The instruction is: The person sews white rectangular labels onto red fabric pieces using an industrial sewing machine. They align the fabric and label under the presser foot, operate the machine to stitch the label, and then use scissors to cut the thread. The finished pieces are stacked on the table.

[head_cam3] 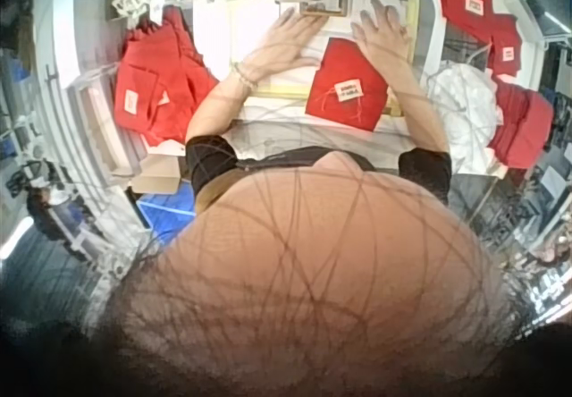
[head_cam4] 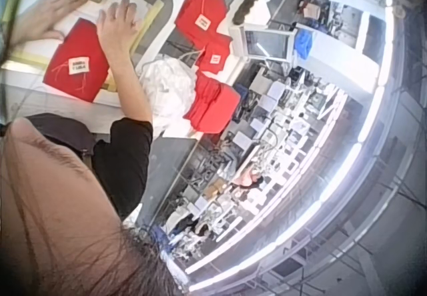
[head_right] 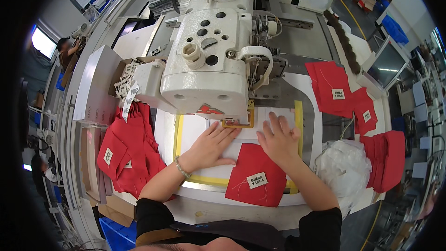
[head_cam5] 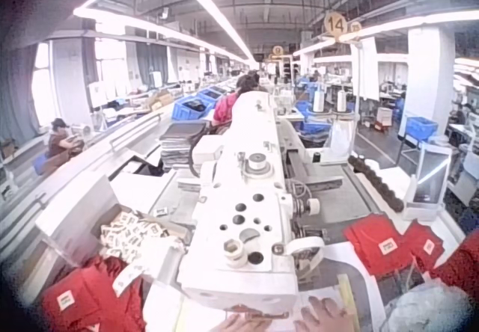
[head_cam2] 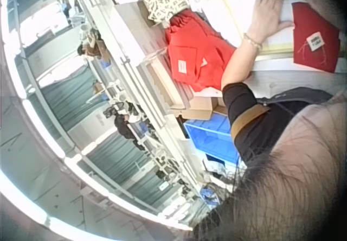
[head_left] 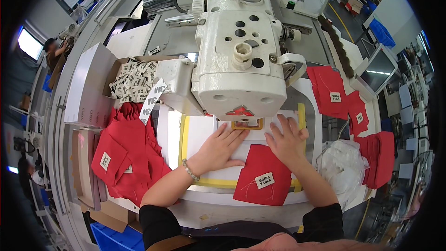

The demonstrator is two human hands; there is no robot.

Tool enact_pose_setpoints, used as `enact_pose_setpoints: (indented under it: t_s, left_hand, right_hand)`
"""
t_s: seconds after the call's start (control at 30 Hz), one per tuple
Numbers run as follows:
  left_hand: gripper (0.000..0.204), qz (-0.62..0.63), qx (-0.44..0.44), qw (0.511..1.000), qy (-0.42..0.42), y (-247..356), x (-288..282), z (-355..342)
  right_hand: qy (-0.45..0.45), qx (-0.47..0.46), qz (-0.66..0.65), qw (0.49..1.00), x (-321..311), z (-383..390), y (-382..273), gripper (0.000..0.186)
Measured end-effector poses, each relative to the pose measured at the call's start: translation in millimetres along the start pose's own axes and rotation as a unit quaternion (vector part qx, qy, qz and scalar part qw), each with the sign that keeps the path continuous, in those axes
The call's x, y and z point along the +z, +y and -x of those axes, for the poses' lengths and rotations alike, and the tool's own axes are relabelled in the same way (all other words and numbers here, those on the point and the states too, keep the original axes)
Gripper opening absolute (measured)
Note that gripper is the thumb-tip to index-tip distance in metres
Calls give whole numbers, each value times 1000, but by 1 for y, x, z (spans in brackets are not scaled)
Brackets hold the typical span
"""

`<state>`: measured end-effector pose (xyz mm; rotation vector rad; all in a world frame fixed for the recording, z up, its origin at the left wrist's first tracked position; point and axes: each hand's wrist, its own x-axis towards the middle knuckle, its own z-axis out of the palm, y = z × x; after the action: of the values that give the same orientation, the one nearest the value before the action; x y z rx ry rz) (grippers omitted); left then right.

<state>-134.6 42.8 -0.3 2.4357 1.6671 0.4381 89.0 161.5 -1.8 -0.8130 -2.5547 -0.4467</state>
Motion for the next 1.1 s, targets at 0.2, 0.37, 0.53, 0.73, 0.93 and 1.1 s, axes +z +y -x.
enact_pose_setpoints:
  t_s: [0.2, 0.37, 0.53, 0.73, 0.93, 1.1]
  left_hand:
    - [92, -8, 6, 1000, 15, -3, 2, -2]
    - [92, -24, 9, 999, 30, -4, 2, -2]
    - [94, 11, 1, 1000, 4, 3, 0, 0]
    - [96, 5, 0, 1000, -5, 5, -1, 0]
    - [97, 5, -3, 1000, -8, 4, 0, -2]
    - [97, 8, -4, 1000, 1, 2, 2, -3]
  right_hand:
    - [0, -41, -116, 992, 0, 3, -1, 35]
    - [-69, -2, -171, 983, -6, -2, -4, 37]
    - [-75, -8, -179, 981, -7, -1, -5, 39]
    - [-78, -11, -156, 985, -4, 0, -5, 40]
    - [-80, -4, -142, 987, -4, 0, -6, 39]
    - [-80, -1, -147, 986, -2, 0, -7, 39]
